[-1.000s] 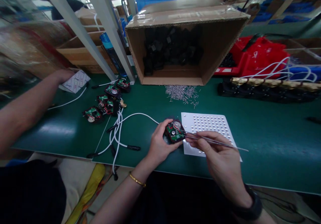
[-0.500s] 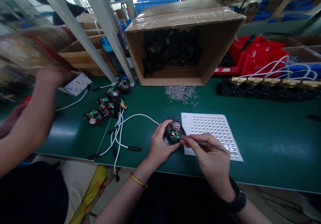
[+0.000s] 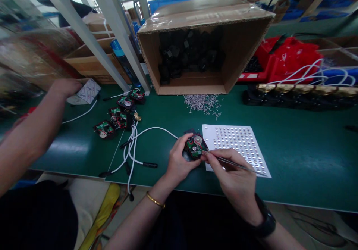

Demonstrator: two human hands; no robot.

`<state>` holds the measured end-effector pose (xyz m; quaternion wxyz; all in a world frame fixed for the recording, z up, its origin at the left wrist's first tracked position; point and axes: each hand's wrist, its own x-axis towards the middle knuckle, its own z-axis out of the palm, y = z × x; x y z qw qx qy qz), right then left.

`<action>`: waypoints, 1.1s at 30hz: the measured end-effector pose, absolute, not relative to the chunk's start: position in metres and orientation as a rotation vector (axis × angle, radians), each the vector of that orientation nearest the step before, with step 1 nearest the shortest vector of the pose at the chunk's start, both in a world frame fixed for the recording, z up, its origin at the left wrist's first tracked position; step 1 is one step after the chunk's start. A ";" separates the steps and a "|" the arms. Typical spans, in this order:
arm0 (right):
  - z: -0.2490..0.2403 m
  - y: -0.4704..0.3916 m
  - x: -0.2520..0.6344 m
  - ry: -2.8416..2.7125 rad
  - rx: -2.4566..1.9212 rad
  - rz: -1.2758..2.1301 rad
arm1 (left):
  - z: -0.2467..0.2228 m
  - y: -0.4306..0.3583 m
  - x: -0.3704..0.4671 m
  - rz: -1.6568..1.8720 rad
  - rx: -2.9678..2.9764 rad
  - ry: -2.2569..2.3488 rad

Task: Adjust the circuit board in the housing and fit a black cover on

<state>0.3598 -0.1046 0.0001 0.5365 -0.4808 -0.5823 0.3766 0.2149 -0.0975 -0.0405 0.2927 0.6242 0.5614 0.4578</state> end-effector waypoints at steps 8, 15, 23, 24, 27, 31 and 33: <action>0.006 -0.098 0.366 -1.554 -1.087 0.910 | -0.040 -0.099 0.216 1.253 1.689 1.507; 0.009 -0.093 0.373 -1.650 -1.057 0.889 | -0.037 -0.098 0.217 1.258 1.730 1.512; 0.014 -0.080 0.377 -1.755 -1.043 0.922 | -0.036 -0.097 0.217 1.262 1.686 1.523; 0.015 -0.079 0.377 -1.767 -1.041 0.939 | -0.036 -0.097 0.217 1.265 1.691 1.524; 0.018 -0.076 0.379 -1.794 -1.037 0.976 | -0.036 -0.097 0.216 1.262 1.712 1.519; 0.021 -0.074 0.380 -1.809 -1.049 0.980 | -0.037 -0.098 0.216 1.251 1.717 1.524; 0.022 -0.074 0.380 -1.814 -1.048 0.986 | -0.037 -0.098 0.216 1.258 1.715 1.535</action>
